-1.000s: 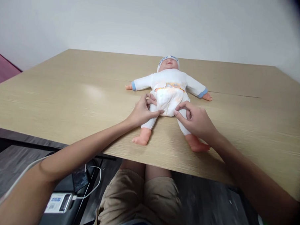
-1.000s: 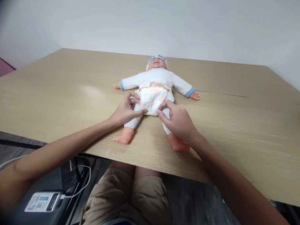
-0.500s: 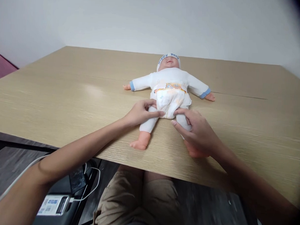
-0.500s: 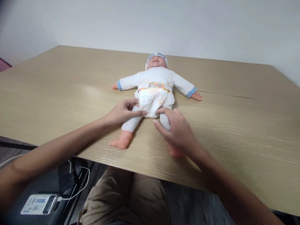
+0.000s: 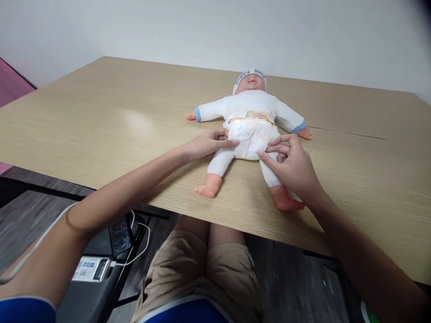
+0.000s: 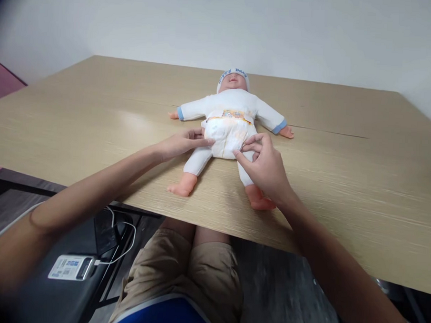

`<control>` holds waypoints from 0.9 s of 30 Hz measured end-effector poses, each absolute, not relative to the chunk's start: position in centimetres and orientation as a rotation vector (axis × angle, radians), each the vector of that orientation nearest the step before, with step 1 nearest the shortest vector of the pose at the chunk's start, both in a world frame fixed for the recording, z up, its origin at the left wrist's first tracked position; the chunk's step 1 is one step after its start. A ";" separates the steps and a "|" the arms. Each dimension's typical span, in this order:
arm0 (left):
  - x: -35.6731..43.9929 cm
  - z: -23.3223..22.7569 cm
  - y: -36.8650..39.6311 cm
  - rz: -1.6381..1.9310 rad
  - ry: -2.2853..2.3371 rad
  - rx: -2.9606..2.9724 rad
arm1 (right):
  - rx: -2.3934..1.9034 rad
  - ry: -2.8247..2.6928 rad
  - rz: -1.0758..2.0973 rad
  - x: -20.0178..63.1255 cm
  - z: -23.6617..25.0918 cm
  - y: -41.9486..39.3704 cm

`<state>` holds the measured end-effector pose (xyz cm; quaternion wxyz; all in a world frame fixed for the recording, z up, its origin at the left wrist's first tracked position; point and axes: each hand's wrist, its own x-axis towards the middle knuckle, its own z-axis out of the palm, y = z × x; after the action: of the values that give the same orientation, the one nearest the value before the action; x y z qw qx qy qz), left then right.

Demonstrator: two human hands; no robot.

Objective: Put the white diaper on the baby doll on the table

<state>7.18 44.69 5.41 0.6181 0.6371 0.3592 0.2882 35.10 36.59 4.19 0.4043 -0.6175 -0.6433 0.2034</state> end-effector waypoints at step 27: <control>7.6 3.5 45.0 0.846 0.802 1.453 | -1.588 -1.638 0.455 36.2 4.0 37.4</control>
<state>7.63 45.02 3.50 0.5968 0.6257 0.3457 0.3645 36.20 37.44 3.96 0.3965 -0.6268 -0.6463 0.1794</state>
